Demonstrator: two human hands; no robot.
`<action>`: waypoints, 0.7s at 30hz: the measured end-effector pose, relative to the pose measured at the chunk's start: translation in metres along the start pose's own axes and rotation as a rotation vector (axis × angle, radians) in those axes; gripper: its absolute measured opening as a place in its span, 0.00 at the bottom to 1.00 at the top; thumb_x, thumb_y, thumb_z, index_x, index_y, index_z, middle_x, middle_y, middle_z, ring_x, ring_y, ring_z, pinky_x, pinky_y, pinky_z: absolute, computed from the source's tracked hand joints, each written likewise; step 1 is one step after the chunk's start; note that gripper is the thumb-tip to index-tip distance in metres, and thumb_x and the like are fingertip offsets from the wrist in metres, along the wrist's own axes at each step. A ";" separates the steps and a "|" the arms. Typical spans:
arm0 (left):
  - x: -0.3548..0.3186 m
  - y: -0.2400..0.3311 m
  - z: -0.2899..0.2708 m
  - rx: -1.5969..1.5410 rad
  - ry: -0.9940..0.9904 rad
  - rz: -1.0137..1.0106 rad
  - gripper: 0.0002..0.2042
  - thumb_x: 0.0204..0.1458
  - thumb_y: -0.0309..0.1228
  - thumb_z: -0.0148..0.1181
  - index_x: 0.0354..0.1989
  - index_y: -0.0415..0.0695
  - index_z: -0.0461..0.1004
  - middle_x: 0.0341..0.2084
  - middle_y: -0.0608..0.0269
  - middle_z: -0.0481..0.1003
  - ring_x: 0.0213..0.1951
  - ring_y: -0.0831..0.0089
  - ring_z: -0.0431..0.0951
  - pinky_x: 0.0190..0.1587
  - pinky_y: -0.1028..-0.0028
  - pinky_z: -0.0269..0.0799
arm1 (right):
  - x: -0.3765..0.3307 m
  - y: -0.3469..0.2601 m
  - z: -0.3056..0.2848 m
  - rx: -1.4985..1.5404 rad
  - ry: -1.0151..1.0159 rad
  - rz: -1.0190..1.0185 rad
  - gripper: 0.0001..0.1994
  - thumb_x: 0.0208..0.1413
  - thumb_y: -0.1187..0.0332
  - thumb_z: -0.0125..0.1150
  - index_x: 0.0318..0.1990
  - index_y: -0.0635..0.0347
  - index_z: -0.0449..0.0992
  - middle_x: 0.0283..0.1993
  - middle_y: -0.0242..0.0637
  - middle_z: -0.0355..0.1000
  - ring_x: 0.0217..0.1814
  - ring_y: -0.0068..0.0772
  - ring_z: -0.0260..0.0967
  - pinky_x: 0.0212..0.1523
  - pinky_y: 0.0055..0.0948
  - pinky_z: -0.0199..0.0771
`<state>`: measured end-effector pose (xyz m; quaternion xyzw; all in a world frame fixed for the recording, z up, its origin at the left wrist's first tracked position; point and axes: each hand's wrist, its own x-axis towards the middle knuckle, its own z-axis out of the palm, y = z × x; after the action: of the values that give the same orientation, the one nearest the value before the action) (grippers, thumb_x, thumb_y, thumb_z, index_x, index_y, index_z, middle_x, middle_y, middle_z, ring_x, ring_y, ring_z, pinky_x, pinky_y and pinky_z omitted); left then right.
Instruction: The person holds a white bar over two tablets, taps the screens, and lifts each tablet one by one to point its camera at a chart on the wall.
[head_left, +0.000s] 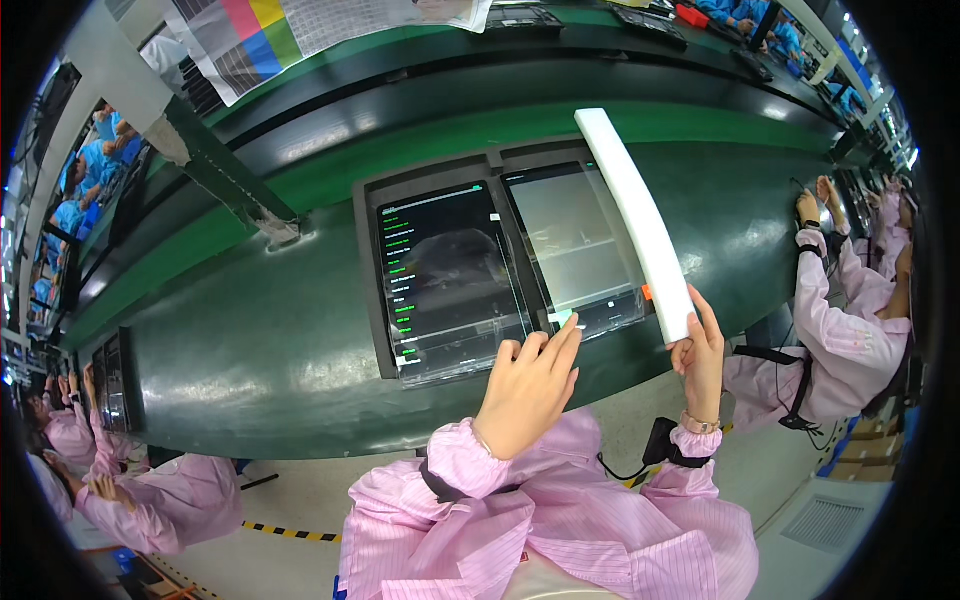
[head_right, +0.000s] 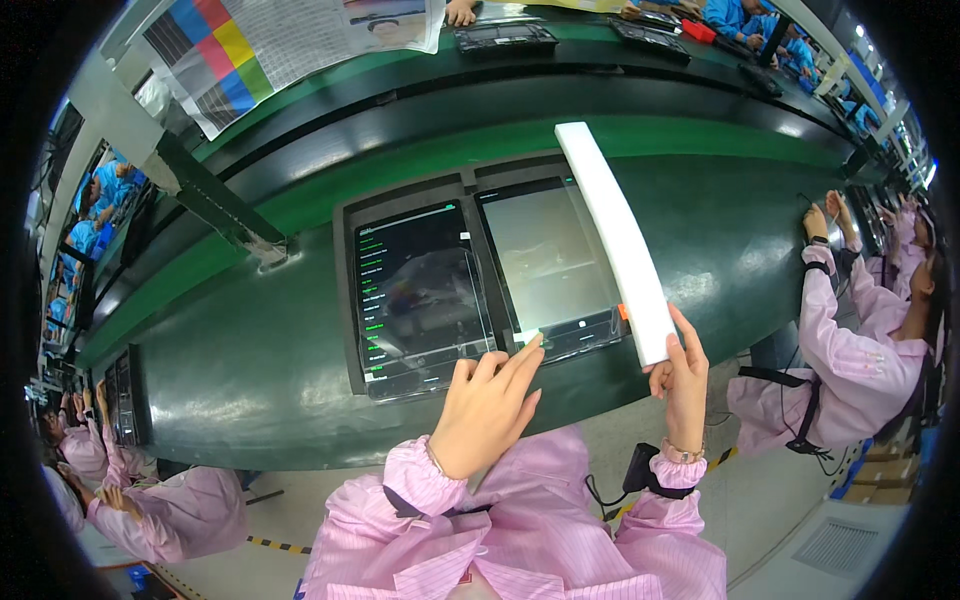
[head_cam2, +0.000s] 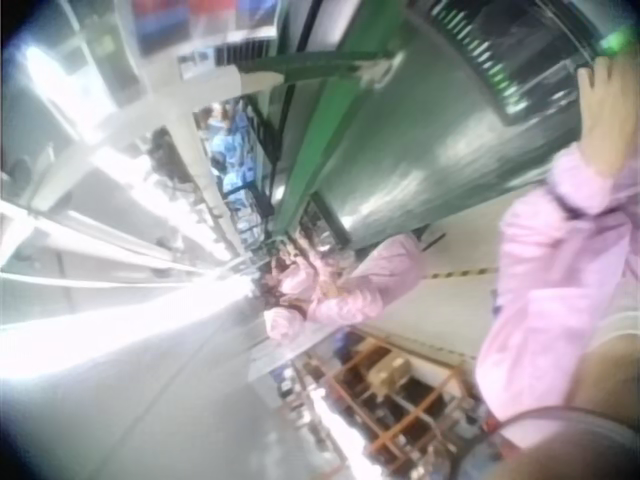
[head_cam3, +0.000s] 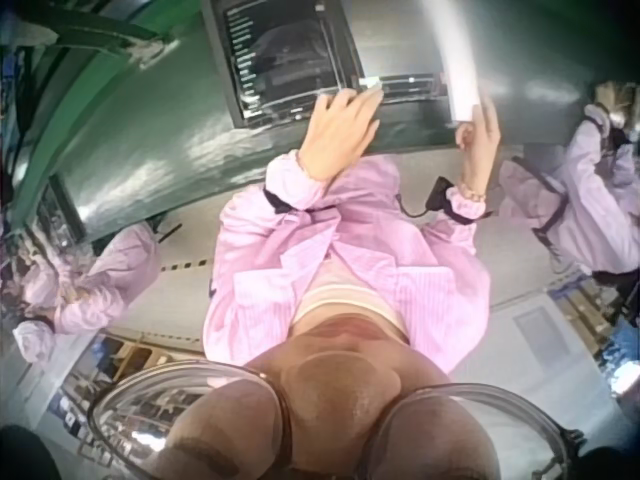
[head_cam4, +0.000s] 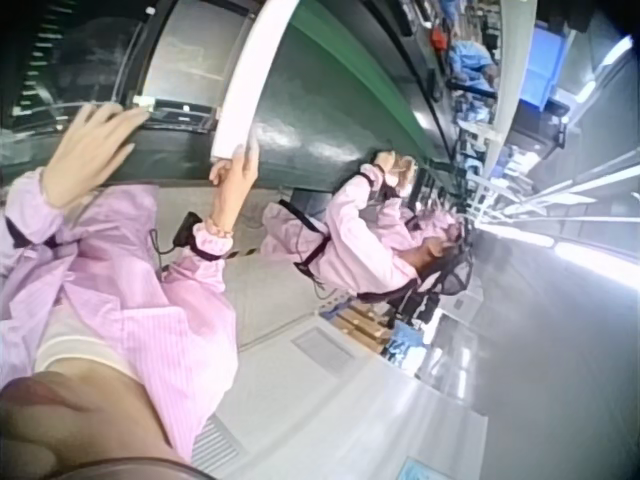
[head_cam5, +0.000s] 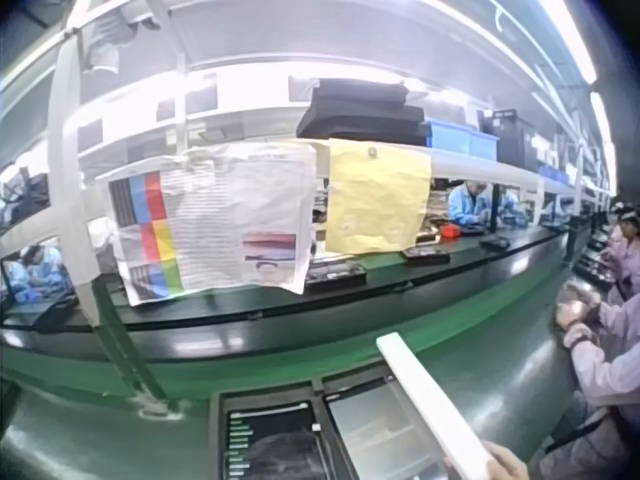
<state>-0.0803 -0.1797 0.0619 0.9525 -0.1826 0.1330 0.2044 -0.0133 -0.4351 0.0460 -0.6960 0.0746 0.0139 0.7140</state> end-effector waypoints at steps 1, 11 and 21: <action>0.001 0.000 0.001 0.006 -0.003 0.000 0.23 0.51 0.34 0.59 0.55 0.37 0.68 0.60 0.62 0.66 0.42 0.70 0.67 0.41 0.71 0.60 | 0.001 0.000 0.000 0.006 -0.002 -0.002 0.21 0.66 0.64 0.47 0.64 0.60 0.63 0.19 0.37 0.70 0.09 0.13 0.56 0.10 0.13 0.51; 0.003 -0.001 -0.002 -0.051 -0.031 -0.062 0.25 0.51 0.34 0.60 0.57 0.38 0.65 0.59 0.63 0.67 0.44 0.67 0.69 0.45 0.69 0.62 | 0.000 -0.003 0.007 0.035 0.015 -0.030 0.20 0.66 0.65 0.46 0.63 0.61 0.64 0.22 0.37 0.72 0.11 0.14 0.59 0.10 0.12 0.52; -0.018 -0.019 -0.023 -0.666 0.191 -0.404 0.36 0.54 0.32 0.59 0.65 0.29 0.44 0.50 0.47 0.70 0.42 0.61 0.75 0.46 0.64 0.66 | -0.048 0.001 0.117 0.071 -0.574 0.063 0.30 0.63 0.67 0.52 0.70 0.56 0.50 0.32 0.34 0.73 0.20 0.18 0.66 0.20 0.16 0.64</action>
<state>-0.0935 -0.1482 0.0700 0.8341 -0.0048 0.1114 0.5402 -0.0508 -0.3149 0.0533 -0.6355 -0.1086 0.2300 0.7290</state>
